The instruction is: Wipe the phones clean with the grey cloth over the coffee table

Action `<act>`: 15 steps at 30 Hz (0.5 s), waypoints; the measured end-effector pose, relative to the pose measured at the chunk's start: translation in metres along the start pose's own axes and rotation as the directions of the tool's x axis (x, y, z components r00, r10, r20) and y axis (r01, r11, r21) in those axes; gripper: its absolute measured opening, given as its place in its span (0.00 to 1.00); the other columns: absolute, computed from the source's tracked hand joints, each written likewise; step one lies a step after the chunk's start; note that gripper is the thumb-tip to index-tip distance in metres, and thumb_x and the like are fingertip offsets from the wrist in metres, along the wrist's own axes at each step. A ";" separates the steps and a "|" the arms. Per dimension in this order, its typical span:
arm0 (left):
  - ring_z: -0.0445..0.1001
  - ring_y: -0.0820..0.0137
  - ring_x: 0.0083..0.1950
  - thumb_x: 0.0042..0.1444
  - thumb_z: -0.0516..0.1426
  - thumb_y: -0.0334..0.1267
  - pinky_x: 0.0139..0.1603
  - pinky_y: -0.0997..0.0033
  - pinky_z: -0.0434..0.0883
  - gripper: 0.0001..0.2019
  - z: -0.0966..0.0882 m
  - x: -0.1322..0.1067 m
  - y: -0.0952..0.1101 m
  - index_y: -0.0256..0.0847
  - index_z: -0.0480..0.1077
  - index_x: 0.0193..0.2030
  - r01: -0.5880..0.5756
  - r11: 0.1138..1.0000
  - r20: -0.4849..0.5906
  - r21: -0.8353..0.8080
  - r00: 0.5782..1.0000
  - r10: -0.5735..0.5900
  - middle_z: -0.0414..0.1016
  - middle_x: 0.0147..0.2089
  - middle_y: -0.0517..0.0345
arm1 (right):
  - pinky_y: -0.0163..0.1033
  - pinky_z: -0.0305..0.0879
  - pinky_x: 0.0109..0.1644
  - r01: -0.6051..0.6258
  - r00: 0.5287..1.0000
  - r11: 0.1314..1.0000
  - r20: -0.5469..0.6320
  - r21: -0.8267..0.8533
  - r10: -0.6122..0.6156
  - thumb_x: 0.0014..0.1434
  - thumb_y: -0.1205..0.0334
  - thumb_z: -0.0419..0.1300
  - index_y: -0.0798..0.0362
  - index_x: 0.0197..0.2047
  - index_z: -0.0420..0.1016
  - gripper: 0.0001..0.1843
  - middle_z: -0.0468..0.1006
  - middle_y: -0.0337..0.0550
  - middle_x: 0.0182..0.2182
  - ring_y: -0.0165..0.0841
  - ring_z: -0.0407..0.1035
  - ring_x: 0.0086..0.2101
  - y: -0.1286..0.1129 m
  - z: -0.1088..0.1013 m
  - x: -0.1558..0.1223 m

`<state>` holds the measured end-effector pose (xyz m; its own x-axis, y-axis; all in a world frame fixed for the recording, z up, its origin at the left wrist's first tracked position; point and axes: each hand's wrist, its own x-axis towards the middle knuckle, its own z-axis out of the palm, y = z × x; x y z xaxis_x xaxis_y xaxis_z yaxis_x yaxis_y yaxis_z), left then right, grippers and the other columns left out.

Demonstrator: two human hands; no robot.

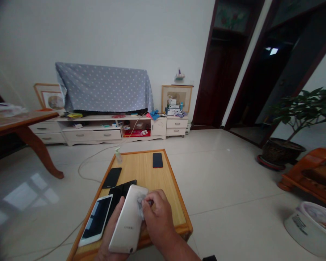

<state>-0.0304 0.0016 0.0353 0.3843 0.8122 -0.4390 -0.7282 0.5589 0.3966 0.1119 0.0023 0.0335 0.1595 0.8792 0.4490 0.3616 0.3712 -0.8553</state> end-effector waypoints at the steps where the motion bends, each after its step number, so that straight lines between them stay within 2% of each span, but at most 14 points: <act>1: 0.82 0.63 0.39 0.60 0.60 0.50 0.46 0.64 0.77 0.20 0.000 0.000 0.001 0.38 0.74 0.52 -0.009 1.000 0.018 -0.022 1.000 0.009 0.83 0.41 0.52 | 0.38 0.66 0.42 0.000 1.000 1.000 -0.025 0.019 0.001 0.61 0.66 0.59 0.51 0.34 0.72 0.04 0.74 0.41 0.36 0.34 0.70 0.38 0.001 -0.001 0.002; 6: 0.82 0.60 0.46 0.64 0.57 0.44 0.52 0.59 0.76 0.18 -0.002 0.002 0.004 0.35 0.73 0.55 -0.020 0.994 0.100 -0.107 0.995 0.031 0.83 0.44 0.49 | 0.37 0.66 0.37 -0.058 0.996 0.998 -0.073 0.016 0.059 0.64 0.62 0.60 0.51 0.40 0.73 0.02 0.74 0.38 0.32 0.33 0.70 0.33 0.004 0.002 0.004; 10: 0.83 0.60 0.43 0.65 0.56 0.45 0.52 0.58 0.76 0.18 -0.006 0.003 0.006 0.36 0.73 0.56 0.003 0.995 0.110 -0.097 0.994 0.008 0.84 0.43 0.49 | 0.42 0.68 0.43 0.093 0.993 0.984 -0.053 -0.155 -0.103 0.62 0.66 0.59 0.50 0.46 0.76 0.09 0.75 0.43 0.37 0.37 0.71 0.39 0.002 0.005 0.007; 15: 0.83 0.64 0.36 0.64 0.57 0.45 0.46 0.64 0.77 0.17 -0.015 0.004 0.011 0.36 0.75 0.52 0.053 0.990 0.152 -0.129 0.988 -0.033 0.84 0.38 0.51 | 0.47 0.71 0.48 0.275 0.961 0.910 0.058 -0.310 -0.271 0.64 0.70 0.55 0.51 0.46 0.78 0.13 0.76 0.48 0.42 0.39 0.71 0.44 -0.004 0.011 0.005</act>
<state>-0.0452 0.0087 0.0262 0.4898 0.8093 -0.3243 -0.7742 0.5748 0.2651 0.1012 0.0083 0.0360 0.0023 0.7615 0.6481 0.6576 0.4871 -0.5747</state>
